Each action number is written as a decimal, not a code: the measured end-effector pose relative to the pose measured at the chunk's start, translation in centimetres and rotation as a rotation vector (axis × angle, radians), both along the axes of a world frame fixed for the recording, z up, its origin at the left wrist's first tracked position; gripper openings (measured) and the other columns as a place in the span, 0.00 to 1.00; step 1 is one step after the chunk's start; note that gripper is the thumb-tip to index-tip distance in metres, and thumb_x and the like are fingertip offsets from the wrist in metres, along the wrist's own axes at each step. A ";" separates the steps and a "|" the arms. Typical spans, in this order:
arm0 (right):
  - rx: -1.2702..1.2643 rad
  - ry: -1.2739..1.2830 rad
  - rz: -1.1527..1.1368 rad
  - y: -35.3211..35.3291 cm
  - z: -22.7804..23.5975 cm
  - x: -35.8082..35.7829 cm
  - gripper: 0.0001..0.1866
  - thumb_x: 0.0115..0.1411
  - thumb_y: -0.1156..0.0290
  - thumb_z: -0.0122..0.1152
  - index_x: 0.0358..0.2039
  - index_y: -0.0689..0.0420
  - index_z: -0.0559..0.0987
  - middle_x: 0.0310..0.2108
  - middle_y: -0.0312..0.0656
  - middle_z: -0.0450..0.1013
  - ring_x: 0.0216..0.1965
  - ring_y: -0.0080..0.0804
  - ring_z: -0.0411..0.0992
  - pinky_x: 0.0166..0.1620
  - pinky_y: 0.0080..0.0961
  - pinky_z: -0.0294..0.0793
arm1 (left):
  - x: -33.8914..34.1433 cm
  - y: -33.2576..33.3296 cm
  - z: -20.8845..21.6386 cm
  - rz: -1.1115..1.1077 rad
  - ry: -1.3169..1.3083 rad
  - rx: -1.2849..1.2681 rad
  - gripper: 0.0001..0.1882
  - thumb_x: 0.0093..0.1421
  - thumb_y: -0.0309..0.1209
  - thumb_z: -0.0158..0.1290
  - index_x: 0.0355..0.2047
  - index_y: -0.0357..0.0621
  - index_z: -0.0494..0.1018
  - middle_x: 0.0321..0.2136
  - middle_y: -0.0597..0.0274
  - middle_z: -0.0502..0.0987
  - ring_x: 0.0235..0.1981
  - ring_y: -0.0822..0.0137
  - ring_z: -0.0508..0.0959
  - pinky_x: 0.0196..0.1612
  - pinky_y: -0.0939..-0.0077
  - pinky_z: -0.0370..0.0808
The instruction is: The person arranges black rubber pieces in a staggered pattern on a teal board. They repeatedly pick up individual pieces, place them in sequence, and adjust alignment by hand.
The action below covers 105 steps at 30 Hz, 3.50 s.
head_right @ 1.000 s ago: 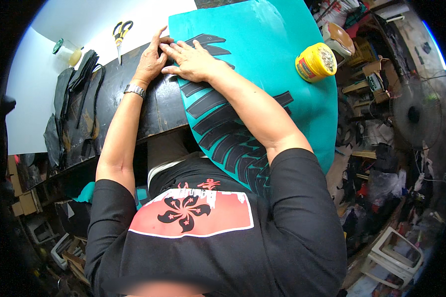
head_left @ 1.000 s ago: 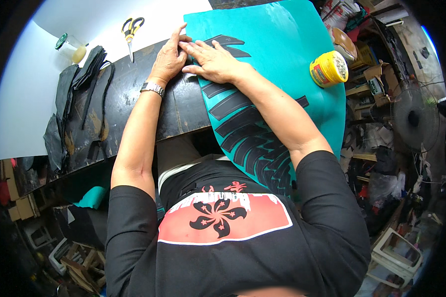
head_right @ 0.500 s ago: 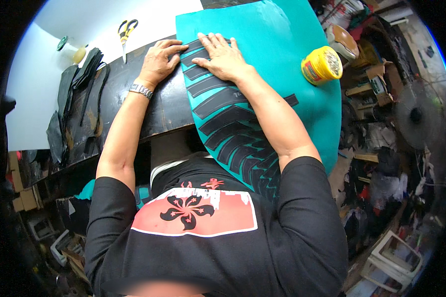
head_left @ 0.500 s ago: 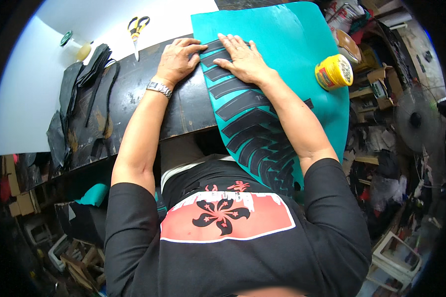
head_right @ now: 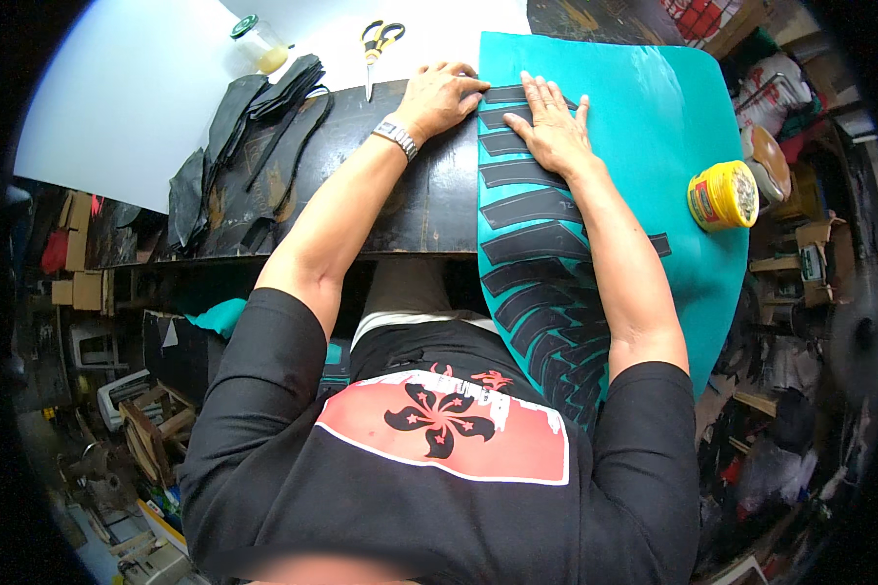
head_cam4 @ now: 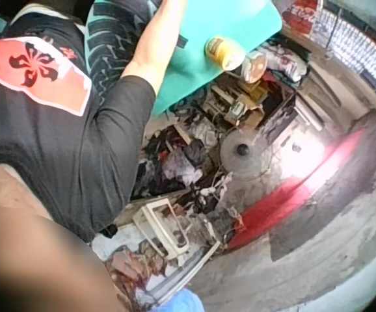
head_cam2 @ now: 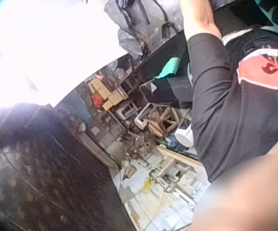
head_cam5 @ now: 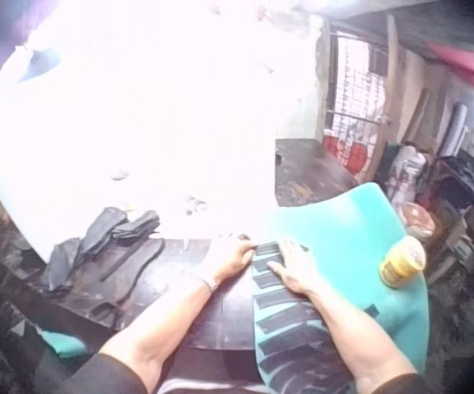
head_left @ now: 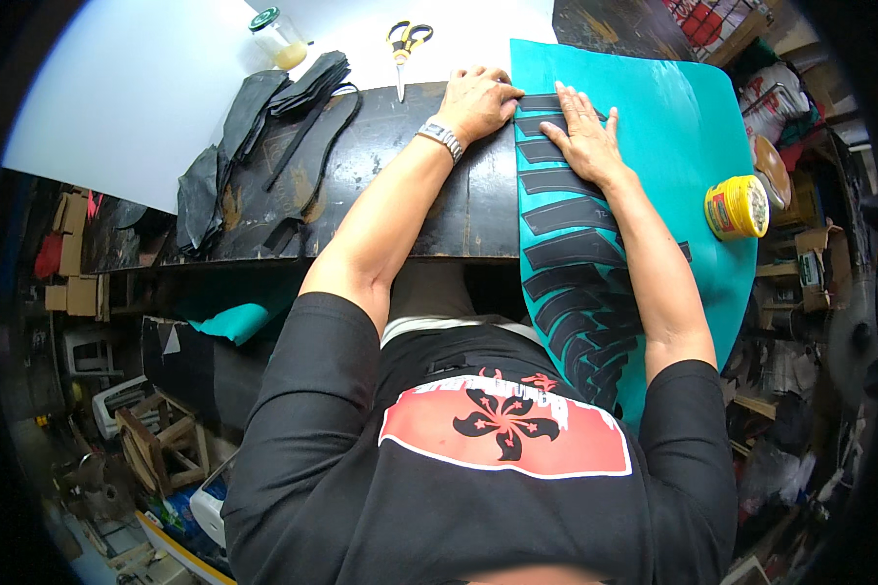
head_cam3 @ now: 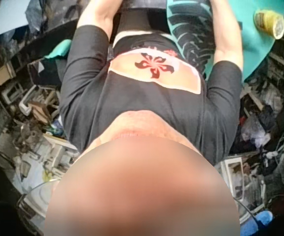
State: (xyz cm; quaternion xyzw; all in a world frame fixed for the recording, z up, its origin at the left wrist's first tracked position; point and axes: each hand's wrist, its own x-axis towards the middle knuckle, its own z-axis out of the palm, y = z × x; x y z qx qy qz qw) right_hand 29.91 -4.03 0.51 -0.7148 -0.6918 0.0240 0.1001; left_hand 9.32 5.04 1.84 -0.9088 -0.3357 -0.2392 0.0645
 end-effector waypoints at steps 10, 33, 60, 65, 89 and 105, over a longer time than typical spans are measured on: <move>0.097 0.006 -0.058 1.3 -1.1 1.0 0.42 0.66 0.36 0.45 0.74 0.38 0.46 0.74 0.40 0.48 0.75 0.39 0.43 0.72 0.60 0.29 | -17.7 7.4 5.3 0.514 -0.240 0.000 0.23 0.53 0.46 0.66 0.44 0.44 0.82 0.43 0.51 0.82 0.46 0.53 0.82 0.51 0.64 0.76; 0.546 0.987 -0.173 0.3 0.2 2.9 0.35 0.65 0.60 0.64 0.66 0.61 0.61 0.29 0.41 0.77 0.25 0.18 0.74 0.31 0.18 0.74 | -24.0 7.1 1.3 0.575 -0.678 -0.059 0.11 0.55 0.31 0.58 0.40 0.45 0.76 0.31 0.53 0.83 0.32 0.55 0.84 0.40 0.62 0.79; 0.779 1.404 0.023 1.0 2.5 3.9 0.37 0.63 0.72 0.60 0.69 0.57 0.54 0.35 0.41 0.73 0.34 0.28 0.76 0.30 0.22 0.77 | -16.7 1.9 8.9 0.056 -1.061 -0.138 0.16 0.64 0.28 0.58 0.52 0.47 0.78 0.45 0.59 0.81 0.44 0.68 0.81 0.50 0.71 0.78; 0.249 1.798 0.337 -4.5 8.8 3.4 0.46 0.63 0.65 0.66 0.72 0.53 0.46 0.45 0.48 0.73 0.38 0.35 0.77 0.39 0.24 0.78 | -5.0 -8.9 7.6 -0.486 -0.932 -0.789 0.28 0.62 0.23 0.58 0.63 0.54 0.69 0.43 0.59 0.81 0.43 0.72 0.81 0.49 0.73 0.79; 0.060 1.092 -0.070 -16.0 4.6 13.4 0.30 0.57 0.79 0.66 0.61 0.46 0.75 0.33 0.31 0.76 0.36 0.15 0.73 0.46 0.12 0.73 | 6.8 -14.4 -0.1 -0.405 -0.544 -0.829 0.21 0.62 0.23 0.56 0.57 0.44 0.71 0.43 0.53 0.80 0.44 0.61 0.81 0.50 0.69 0.78; 0.125 1.041 -0.100 -14.7 4.6 14.6 0.28 0.58 0.75 0.68 0.59 0.45 0.77 0.33 0.31 0.77 0.37 0.18 0.76 0.47 0.13 0.76 | 6.9 -15.0 0.2 -0.432 -0.403 -0.624 0.14 0.64 0.28 0.54 0.51 0.45 0.77 0.47 0.58 0.78 0.48 0.59 0.78 0.51 0.68 0.76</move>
